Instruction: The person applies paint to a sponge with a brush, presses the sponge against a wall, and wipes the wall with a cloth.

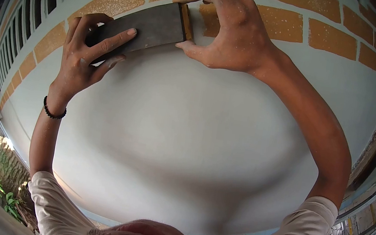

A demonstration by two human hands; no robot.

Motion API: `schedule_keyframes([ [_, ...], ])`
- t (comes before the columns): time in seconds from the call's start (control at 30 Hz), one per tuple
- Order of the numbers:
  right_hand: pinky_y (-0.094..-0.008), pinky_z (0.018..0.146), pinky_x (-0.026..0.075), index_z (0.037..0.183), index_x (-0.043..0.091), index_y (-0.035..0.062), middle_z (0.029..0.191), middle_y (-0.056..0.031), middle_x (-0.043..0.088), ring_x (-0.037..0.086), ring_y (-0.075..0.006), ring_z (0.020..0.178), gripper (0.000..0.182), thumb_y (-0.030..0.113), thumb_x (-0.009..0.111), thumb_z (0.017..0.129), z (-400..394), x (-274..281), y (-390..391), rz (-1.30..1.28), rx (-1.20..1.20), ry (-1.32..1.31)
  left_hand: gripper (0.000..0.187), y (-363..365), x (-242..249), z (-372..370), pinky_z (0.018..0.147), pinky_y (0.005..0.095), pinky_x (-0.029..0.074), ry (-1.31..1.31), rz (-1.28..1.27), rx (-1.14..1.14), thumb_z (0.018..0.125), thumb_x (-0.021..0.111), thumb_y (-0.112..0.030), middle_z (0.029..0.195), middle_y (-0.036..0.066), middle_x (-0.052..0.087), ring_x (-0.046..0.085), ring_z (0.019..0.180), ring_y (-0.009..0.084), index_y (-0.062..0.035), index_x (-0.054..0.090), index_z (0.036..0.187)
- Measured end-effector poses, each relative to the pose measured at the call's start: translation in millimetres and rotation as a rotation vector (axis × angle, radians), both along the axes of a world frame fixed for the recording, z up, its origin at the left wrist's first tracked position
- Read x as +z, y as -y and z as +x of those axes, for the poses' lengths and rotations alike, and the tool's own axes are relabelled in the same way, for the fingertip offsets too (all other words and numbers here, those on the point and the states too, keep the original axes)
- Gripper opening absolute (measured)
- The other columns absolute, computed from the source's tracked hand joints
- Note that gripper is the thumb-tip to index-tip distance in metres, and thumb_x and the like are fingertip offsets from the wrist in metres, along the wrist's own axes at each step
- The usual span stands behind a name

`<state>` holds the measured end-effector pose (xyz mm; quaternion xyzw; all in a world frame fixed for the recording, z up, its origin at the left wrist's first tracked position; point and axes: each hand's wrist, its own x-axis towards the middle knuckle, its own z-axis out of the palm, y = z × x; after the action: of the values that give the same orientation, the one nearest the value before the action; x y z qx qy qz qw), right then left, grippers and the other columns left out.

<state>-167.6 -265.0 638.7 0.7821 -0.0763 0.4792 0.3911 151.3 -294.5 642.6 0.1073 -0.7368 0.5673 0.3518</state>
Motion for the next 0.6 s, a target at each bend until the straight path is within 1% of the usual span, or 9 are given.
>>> schedule_keyframes([
  [0.1,-0.0383,0.105,0.057,0.144,0.038,0.0087,0.141,-0.0161,0.05,0.056,-0.0302,0.128,0.099,0.011,0.094,0.063,-1,-2,13,-0.025,0.056,0.009,0.062,1,-1,1,0.085,0.0359,0.054,-0.005,0.008,0.0,0.071,0.087,-0.03,0.118,0.003,0.062,0.056,0.098,0.0212,-0.0452,0.071,0.129],
  [0.27,-0.0388,0.104,0.059,0.144,0.038,0.0084,0.14,-0.0165,0.049,0.058,-0.0299,0.126,0.097,0.011,0.093,0.064,0,1,9,0.002,0.012,0.015,0.063,3,1,-1,0.085,0.0358,0.054,-0.01,0.016,0.008,0.071,0.087,-0.029,0.118,0.003,0.062,0.056,0.098,0.0209,-0.0454,0.071,0.13],
  [0.37,-0.0392,0.104,0.059,0.144,0.038,0.0082,0.14,-0.0169,0.048,0.06,-0.0302,0.124,0.097,0.011,0.093,0.064,-4,3,17,0.004,0.033,0.004,0.064,6,5,-3,0.084,0.0377,0.058,0.027,0.004,0.041,0.071,0.089,-0.026,0.119,0.006,0.061,0.057,0.106,0.0247,-0.0385,0.071,0.132],
  [0.47,-0.0401,0.104,0.058,0.144,0.037,0.0081,0.14,-0.0174,0.048,0.062,-0.0299,0.122,0.097,0.011,0.093,0.064,3,0,14,0.016,0.052,-0.001,0.065,6,-1,3,0.086,0.036,0.054,-0.012,0.015,0.0,0.071,0.088,-0.029,0.119,0.002,0.062,0.057,0.098,0.021,-0.0455,0.07,0.131],
  [0.6,-0.04,0.104,0.058,0.143,0.038,0.0074,0.139,-0.0176,0.048,0.063,-0.0298,0.122,0.096,0.01,0.092,0.064,-3,3,27,0.016,0.129,-0.038,0.066,10,3,-2,0.086,0.0356,0.054,-0.012,0.016,-0.01,0.07,0.088,-0.029,0.119,0.002,0.062,0.057,0.099,0.0205,-0.046,0.07,0.131],
])
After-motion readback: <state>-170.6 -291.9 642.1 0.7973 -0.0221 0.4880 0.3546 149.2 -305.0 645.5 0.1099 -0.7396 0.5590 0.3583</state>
